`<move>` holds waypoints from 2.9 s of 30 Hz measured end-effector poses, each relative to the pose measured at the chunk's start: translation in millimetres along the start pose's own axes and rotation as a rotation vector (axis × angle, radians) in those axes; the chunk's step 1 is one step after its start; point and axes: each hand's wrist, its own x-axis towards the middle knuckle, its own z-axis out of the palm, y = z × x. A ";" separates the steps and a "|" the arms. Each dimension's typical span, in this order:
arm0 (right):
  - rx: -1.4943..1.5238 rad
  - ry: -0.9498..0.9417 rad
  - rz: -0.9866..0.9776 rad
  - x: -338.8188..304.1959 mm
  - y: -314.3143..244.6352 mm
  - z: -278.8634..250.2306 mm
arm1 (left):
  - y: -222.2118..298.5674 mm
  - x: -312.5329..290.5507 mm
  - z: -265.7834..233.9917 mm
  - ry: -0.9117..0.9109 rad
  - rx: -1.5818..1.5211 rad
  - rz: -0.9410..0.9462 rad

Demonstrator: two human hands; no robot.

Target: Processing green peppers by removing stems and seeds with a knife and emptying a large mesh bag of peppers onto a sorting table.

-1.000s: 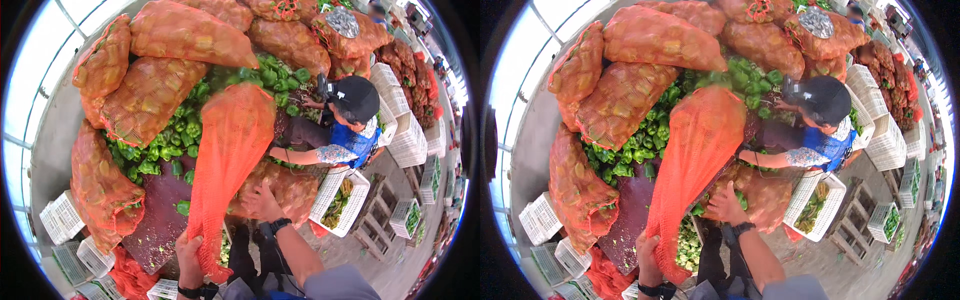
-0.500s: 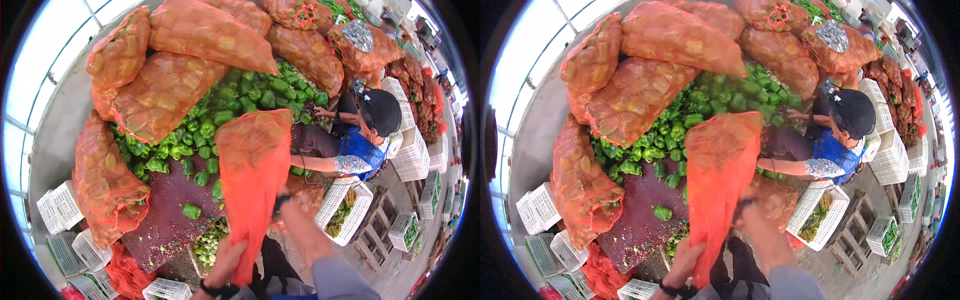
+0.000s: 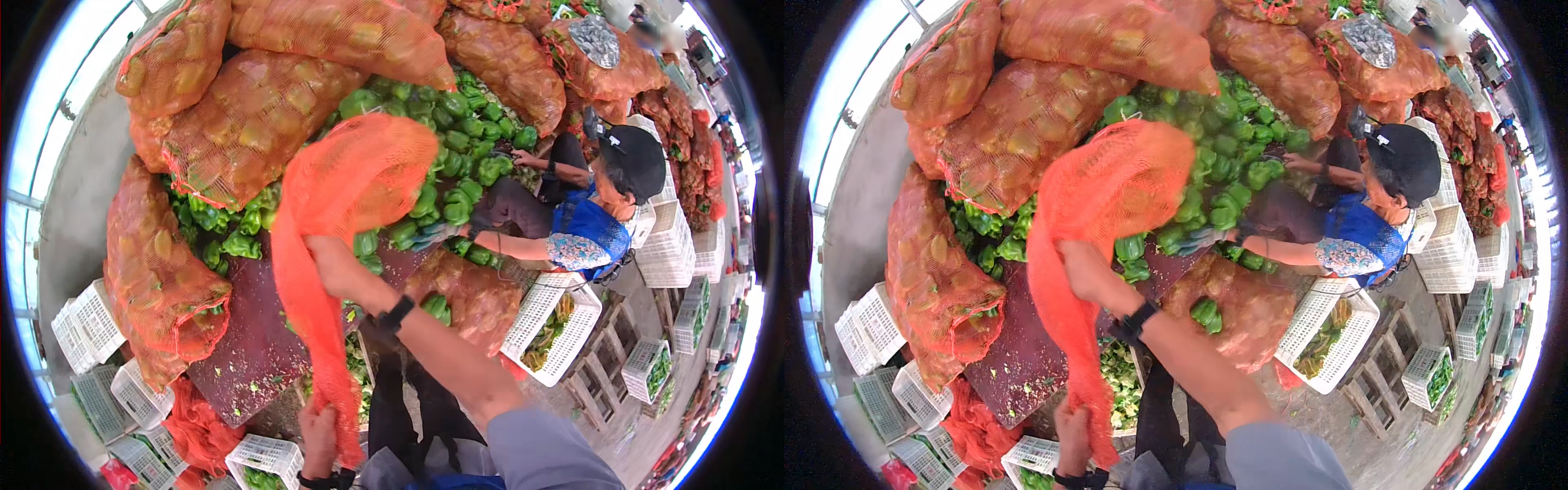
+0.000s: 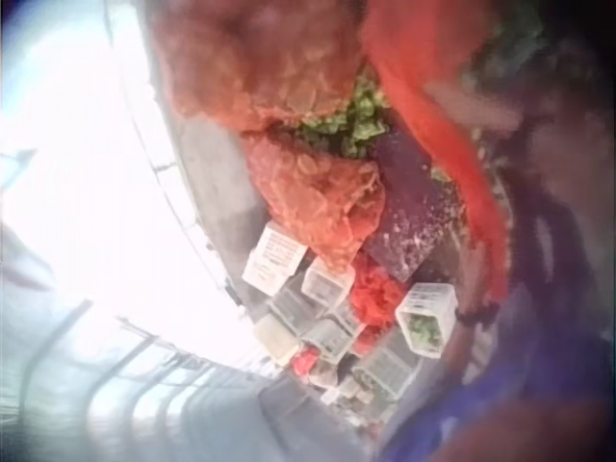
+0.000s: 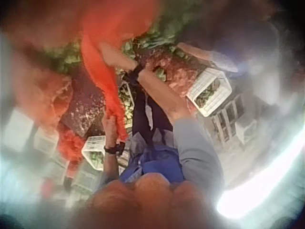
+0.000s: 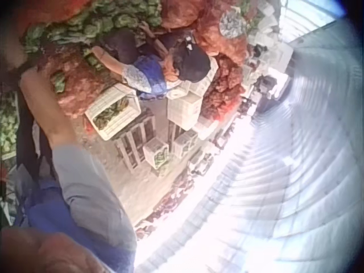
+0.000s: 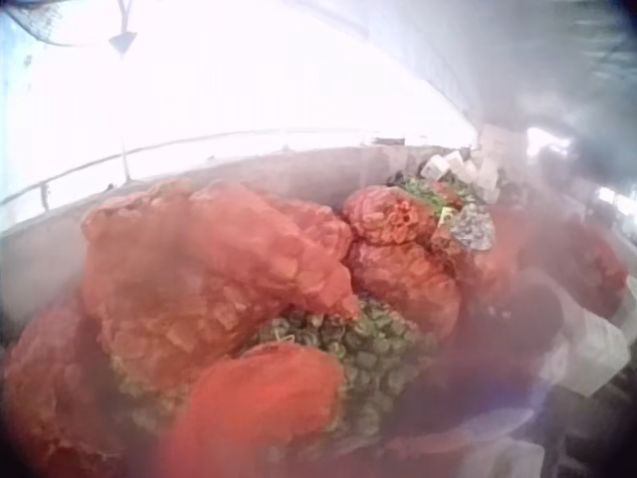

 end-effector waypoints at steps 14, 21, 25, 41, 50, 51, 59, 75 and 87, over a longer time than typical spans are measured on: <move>-0.543 -0.055 0.268 -187.9 9.5 73.6 | -10.5 41.3 11.7 -0.053 -0.540 -0.343; -0.583 -0.291 0.215 -225.1 -18.0 87.4 | -2.5 120.4 28.5 -0.197 0.136 -0.298; -0.245 0.160 -0.040 -210.9 -50.9 42.1 | 40.3 148.6 22.1 -0.094 0.026 -0.104; 1.001 0.199 1.057 -200.9 104.7 54.7 | 253.0 49.1 24.8 0.027 -0.291 0.607; 1.629 -0.049 0.772 -171.3 53.3 106.2 | 141.1 16.7 -89.6 0.360 -0.036 0.741; 1.701 0.010 0.743 -166.3 48.9 100.6 | 137.0 5.6 -90.7 0.393 -0.109 0.724; 1.583 0.339 0.515 -225.4 102.0 31.2 | 54.9 -91.5 -51.3 -0.202 0.245 -0.135; 0.130 -0.920 0.380 -381.3 -46.3 72.1 | -165.5 -97.3 3.7 0.200 -0.586 -0.344; 0.692 -0.488 0.980 -396.1 2.8 11.6 | -123.9 -137.0 -7.0 -0.466 -0.017 0.017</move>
